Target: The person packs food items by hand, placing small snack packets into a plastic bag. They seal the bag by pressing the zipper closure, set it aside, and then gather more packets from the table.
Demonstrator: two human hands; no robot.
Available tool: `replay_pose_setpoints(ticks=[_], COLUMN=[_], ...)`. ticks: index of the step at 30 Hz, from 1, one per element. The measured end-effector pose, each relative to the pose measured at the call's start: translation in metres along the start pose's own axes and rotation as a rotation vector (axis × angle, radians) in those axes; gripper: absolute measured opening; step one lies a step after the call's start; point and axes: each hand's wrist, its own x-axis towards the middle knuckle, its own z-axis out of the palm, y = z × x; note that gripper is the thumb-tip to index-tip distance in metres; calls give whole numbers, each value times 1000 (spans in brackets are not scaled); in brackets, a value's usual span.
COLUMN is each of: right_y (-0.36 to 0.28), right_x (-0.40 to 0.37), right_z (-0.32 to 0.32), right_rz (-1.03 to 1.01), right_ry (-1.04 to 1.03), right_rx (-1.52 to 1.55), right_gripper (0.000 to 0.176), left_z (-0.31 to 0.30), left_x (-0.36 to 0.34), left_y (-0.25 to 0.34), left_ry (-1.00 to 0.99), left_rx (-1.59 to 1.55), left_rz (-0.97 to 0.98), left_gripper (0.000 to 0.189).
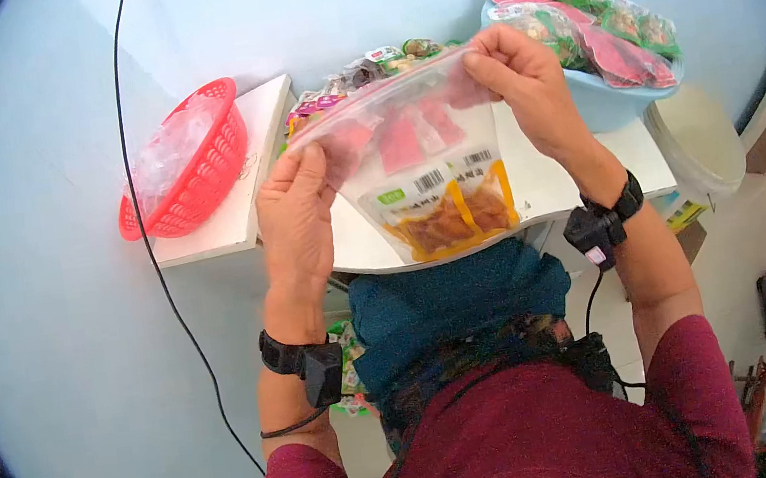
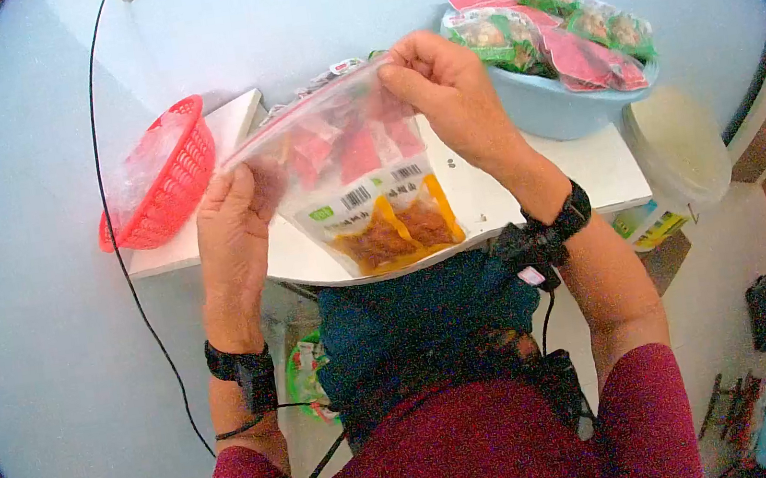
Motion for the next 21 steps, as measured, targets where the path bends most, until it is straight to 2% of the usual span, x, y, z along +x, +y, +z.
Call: replay_pose_setpoints(ticks=[3, 4, 13, 16, 21], right_y=[-1, -7, 18, 20, 34], right_x=[-10, -13, -23, -23, -23], right_z=[-2, -4, -17, -15, -12], right_rz=[111, 132, 159, 163, 100], right_ry=[33, 22, 50, 135, 144], right_rx=[189, 156, 144, 221, 305], right_gripper=[10, 10, 10, 10, 10], left_z=[0, 1, 0, 0, 0], left_x=[0, 0, 6, 7, 9], left_y=[-13, -16, -28, -27, -28], left_ry=[-12, -9, 16, 44, 52], left_rx=[-61, -49, -21, -5, 27], left_rz=[4, 11, 52, 85, 103], left_gripper=[17, 17, 15, 15, 14])
